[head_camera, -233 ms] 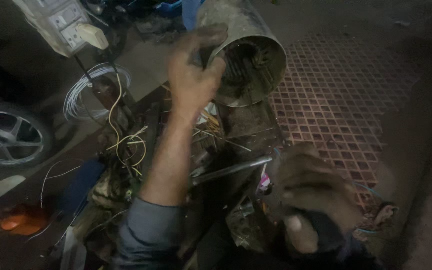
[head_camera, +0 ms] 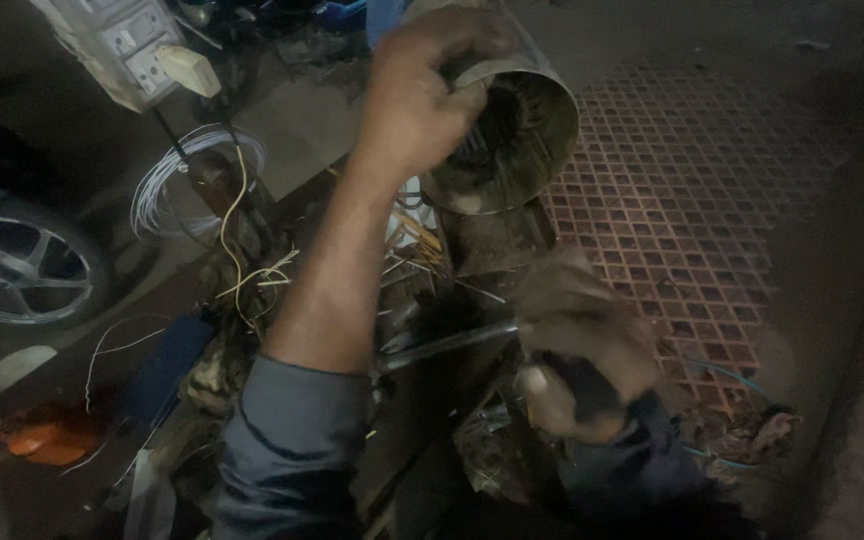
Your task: The person works on a cylindrical metal housing set on a cluttered workbench, holding it steady while using a handled tool to work inside it. They pull out internal metal components and debris by hand, place the extracted pieces on the bench, and sort through the small metal parts with both hands.
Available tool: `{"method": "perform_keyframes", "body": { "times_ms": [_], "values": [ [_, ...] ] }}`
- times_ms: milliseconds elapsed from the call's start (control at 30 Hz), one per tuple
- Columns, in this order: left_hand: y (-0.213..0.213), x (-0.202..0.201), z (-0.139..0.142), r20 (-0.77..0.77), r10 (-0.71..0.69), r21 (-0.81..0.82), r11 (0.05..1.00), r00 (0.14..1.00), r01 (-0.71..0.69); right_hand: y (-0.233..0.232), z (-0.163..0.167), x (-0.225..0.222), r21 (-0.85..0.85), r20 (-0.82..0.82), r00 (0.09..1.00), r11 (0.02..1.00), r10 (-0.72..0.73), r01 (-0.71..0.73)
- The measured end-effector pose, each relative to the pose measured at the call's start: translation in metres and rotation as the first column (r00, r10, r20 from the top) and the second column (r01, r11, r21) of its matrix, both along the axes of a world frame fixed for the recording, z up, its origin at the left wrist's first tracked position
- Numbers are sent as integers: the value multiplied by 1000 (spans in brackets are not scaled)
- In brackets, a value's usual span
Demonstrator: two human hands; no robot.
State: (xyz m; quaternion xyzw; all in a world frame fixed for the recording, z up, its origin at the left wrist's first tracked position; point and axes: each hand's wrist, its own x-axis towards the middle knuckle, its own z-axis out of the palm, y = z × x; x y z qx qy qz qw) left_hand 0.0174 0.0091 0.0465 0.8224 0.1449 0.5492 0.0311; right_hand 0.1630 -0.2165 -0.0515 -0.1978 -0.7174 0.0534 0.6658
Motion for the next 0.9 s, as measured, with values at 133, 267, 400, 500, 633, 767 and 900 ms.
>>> {"method": "perform_keyframes", "body": {
  "times_ms": [133,267,400,500,633,767,900],
  "values": [
    [-5,3,-5,74,-147,-169,973,986,158,27,9,-17,67,9,998,996,-61,60],
    [-12,5,-7,111,-98,-351,927,989,131,44,14,-22,77,-52,996,994,-69,73],
    [-14,5,-8,129,-117,-209,968,985,142,60,12,-24,102,-80,996,994,-31,39],
    [-13,1,-11,179,-104,-184,973,978,137,66,13,-21,80,-47,998,995,-49,52],
    [-12,1,-22,264,-101,-220,962,959,162,66,14,-13,49,-20,999,998,-46,47],
    [-14,-2,-28,270,-117,-293,936,956,197,63,13,-2,32,49,988,989,-147,146],
    [-19,-1,-25,287,-114,-281,939,951,198,65,14,-5,53,52,995,995,-83,80]
  ]
}}
